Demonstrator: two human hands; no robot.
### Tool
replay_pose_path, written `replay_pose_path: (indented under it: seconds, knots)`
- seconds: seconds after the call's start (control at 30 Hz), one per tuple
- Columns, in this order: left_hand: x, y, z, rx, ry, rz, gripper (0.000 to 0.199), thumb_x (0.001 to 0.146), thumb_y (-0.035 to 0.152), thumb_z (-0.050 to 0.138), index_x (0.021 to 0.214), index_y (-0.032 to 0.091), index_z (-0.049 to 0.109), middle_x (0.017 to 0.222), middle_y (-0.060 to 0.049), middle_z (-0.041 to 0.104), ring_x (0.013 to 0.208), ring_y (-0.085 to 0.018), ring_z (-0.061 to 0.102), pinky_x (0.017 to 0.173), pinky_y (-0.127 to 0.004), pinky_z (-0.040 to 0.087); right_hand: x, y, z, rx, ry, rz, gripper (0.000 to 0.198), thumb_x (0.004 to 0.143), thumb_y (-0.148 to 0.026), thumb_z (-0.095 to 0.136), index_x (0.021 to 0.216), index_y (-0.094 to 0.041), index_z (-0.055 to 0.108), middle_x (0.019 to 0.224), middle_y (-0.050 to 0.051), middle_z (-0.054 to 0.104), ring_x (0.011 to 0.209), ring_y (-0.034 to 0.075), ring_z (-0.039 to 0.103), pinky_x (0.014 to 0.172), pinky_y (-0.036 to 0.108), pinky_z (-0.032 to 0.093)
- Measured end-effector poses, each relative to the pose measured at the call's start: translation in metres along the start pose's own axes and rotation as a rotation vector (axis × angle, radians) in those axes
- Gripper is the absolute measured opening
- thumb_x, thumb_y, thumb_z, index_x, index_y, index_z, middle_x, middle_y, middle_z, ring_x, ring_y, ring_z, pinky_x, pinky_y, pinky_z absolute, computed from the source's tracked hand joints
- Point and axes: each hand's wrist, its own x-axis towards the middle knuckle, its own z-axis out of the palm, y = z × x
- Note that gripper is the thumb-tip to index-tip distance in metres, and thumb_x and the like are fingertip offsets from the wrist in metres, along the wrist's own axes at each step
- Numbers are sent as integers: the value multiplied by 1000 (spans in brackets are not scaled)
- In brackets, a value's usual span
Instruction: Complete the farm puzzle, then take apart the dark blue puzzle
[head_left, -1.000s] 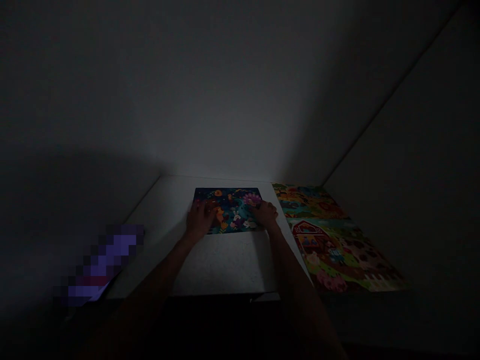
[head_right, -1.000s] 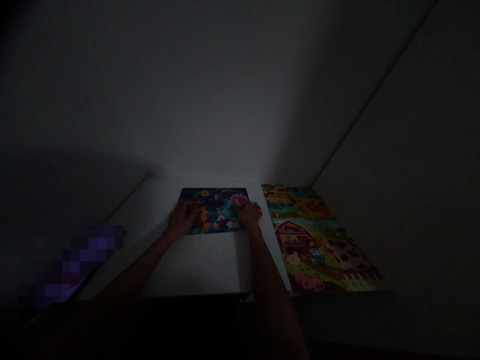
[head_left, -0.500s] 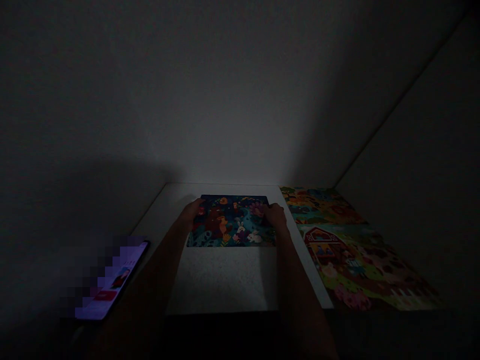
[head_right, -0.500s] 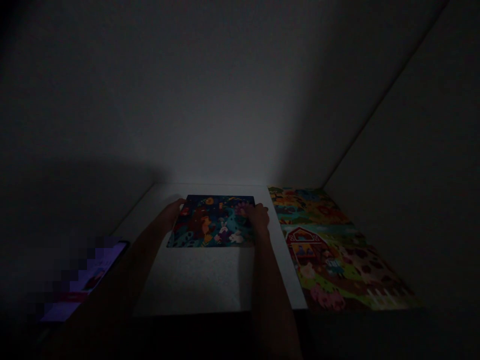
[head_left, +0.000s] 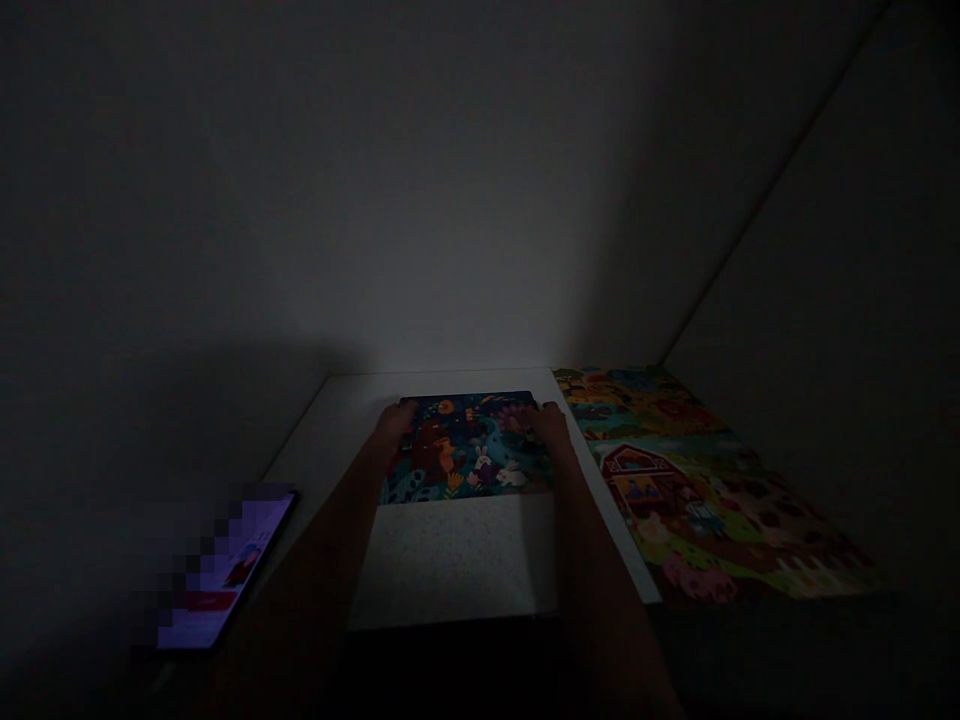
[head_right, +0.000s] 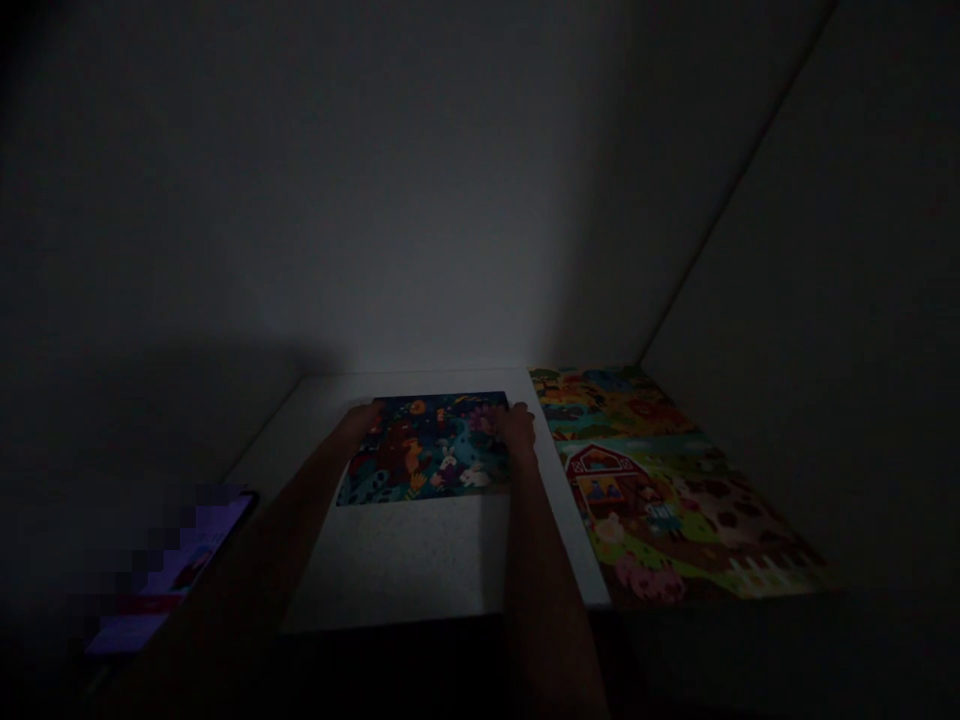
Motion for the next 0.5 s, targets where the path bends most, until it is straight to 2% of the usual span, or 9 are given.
replay_pose_path:
  seconds: [0.1, 0.2, 0.33, 0.5]
  knots:
    - [5, -7, 4, 186, 27, 53, 17, 78, 32, 56, 78, 19, 67, 81, -13, 73, 92, -32, 70, 68, -34, 53, 1, 3, 3, 17, -17, -57, 39, 85, -43, 56, 104, -11, 67, 102, 16, 71, 95, 26, 66, 73, 30, 48]
    - [6, -12, 5, 351, 84, 105, 23, 83, 33, 52, 89, 18, 68, 100, -17, 73, 107, -34, 66, 80, -37, 51, -1, 4, 5, 6, -1, -89, 35, 86, -44, 56, 101, -15, 68, 103, 13, 71, 95, 24, 66, 74, 28, 47]
    - [5, -15, -2, 500, 142, 141, 34, 91, 39, 43, 100, 18, 68, 109, -20, 70, 108, -34, 65, 83, -40, 49, -3, 1, 6, -9, 60, -77, 37, 94, -46, 45, 102, -18, 68, 108, 15, 70, 99, 25, 66, 77, 30, 46]
    - [12, -22, -21, 603, 252, 139, 44, 95, 44, 35, 103, 16, 67, 107, -21, 69, 102, -36, 66, 84, -45, 48, 4, 4, 7, 52, 121, -71, 37, 92, -48, 47, 95, -18, 68, 100, 13, 72, 93, 24, 66, 74, 29, 46]
